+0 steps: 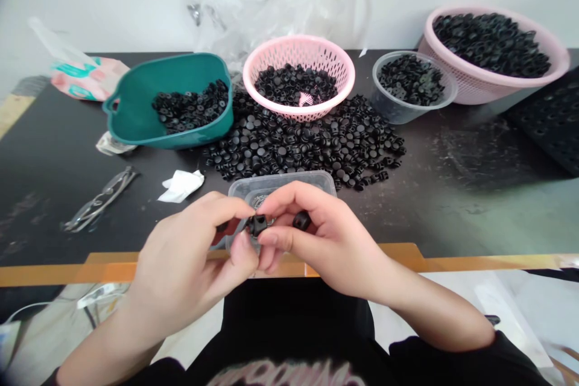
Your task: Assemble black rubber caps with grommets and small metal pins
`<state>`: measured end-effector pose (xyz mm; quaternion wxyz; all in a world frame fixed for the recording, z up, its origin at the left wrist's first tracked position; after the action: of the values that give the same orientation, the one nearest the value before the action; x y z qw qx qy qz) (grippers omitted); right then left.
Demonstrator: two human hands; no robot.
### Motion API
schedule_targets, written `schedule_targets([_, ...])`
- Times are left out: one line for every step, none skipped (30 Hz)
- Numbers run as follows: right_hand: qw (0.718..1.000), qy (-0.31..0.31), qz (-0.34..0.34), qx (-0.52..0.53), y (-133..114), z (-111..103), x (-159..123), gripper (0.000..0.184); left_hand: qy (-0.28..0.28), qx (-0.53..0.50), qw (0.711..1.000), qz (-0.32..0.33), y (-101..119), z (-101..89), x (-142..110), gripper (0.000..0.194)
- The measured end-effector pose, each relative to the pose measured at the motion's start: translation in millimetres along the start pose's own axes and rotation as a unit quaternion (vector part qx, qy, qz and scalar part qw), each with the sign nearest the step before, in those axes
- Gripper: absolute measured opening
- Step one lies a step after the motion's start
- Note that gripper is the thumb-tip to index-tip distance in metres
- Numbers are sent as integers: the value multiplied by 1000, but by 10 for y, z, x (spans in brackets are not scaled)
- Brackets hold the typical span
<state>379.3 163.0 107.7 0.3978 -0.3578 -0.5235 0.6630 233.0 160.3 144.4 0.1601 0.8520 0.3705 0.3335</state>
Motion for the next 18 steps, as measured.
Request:
schedule_targets([1000,-1,-1,10,10,11,-1,12,-5,-6,1000,-7,-12,9,4,7])
schedule_targets([1000,2,0,20,21,19,-4,10,-9,-15,1000,-13,-24,16,6,7])
schedule_targets([999,6,0,31,30,25,-8,9,-13,-26,999,-18,-35,22,6,5])
schedule_targets([999,10,1,42,39,29,-13,10,-15,-38,999,-23,-45,26,1,3])
schedule_targets([999,13,3,53,48,30,-18,10,-14,-49,998,-27,-53,26,-6,3])
schedule_targets([998,11,5,64,60,30,-21,10,-13,-57,998,-33,-61,26,-17,4])
schedule_targets([997,3,9,77,74,33,-21,10,-11,-65,997,-39,-66,23,-30,6])
schedule_targets([995,-10,13,95,92,35,-20,10,-8,-76,996,-44,-70,20,-44,8])
schedule_targets([993,-28,17,115,112,39,-17,10,-6,-92,994,-52,-76,18,-58,11])
schedule_targets([989,-47,23,137,135,42,-13,10,-5,-118,991,-62,-87,20,-72,13])
schedule_targets([985,-67,27,159,157,46,-9,11,-4,-151,986,-72,-102,24,-84,15])
schedule_targets([980,-84,32,180,179,47,-6,12,-4,-193,977,-85,-123,33,-95,16])
schedule_targets([975,-96,39,198,199,47,-3,13,-4,-242,965,-100,-151,48,-104,15])
schedule_targets([970,-105,47,215,217,48,-1,14,-5,-294,949,-116,-184,71,-113,14])
schedule_targets([965,-111,52,230,230,50,0,15,-5,-348,928,-133,-219,99,-122,10])
schedule_targets([961,-116,57,245,237,53,1,16,-6,-400,905,-147,-253,133,-131,7])
schedule_targets([957,-120,60,257,239,57,1,18,-8,-449,879,-161,-284,171,-141,5])
schedule_targets([955,-122,60,265,237,60,0,19,-10,-492,854,-172,-310,211,-152,6])
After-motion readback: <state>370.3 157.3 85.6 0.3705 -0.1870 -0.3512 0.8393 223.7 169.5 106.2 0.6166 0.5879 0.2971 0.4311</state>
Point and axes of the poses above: each hand's wrist, its own x-axis towards the middle knuckle, its own z-axis out of the palm, y = z × x, the point moved 5 cm from there along x, towards the middle knuckle, and after that the axes turned 7 degrees about -x, right-handed, at the moved point
